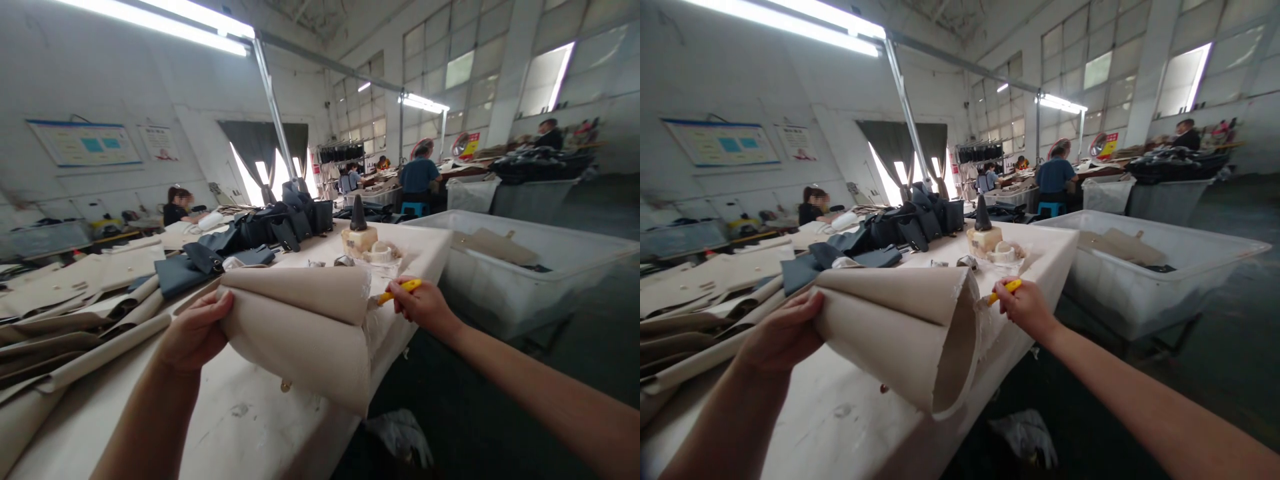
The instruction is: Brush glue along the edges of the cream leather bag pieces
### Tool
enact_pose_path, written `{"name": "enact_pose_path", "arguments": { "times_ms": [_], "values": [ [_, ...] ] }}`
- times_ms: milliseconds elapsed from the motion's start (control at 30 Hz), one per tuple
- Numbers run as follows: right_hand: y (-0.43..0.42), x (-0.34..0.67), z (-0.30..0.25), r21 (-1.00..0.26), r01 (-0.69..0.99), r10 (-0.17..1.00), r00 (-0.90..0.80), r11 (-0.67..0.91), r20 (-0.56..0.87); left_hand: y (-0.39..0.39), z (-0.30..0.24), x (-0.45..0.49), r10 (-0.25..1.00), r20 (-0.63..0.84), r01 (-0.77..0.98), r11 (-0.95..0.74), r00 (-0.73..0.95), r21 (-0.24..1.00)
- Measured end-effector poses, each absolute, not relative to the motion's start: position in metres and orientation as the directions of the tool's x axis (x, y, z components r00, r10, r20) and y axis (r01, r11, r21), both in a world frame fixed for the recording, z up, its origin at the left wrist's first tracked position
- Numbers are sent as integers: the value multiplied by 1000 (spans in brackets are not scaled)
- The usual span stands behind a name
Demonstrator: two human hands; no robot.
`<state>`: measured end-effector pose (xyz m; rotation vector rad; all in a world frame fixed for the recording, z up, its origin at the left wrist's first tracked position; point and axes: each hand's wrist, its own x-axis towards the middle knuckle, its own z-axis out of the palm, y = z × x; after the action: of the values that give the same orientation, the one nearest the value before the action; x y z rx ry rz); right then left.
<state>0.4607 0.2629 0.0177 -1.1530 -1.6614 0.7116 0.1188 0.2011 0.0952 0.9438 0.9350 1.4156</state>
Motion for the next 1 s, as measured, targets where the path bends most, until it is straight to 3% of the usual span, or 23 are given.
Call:
{"name": "enact_pose_path", "arguments": {
  "times_ms": [367, 567, 1000],
  "values": [
    [246, 457, 12, -884, 380, 961, -149, 274, 233, 206, 89, 117, 998, 60, -340, -51, 17, 939],
    [258, 451, 13, -892, 350, 959, -85, 284, 272, 206, 87, 120, 997, 68, -310, -50, 47, 949],
    [217, 450, 23, -913, 385, 977, -202, 136, 61, 204, 86, 122, 999, 31, -305, -16, 43, 952]
  ]
}}
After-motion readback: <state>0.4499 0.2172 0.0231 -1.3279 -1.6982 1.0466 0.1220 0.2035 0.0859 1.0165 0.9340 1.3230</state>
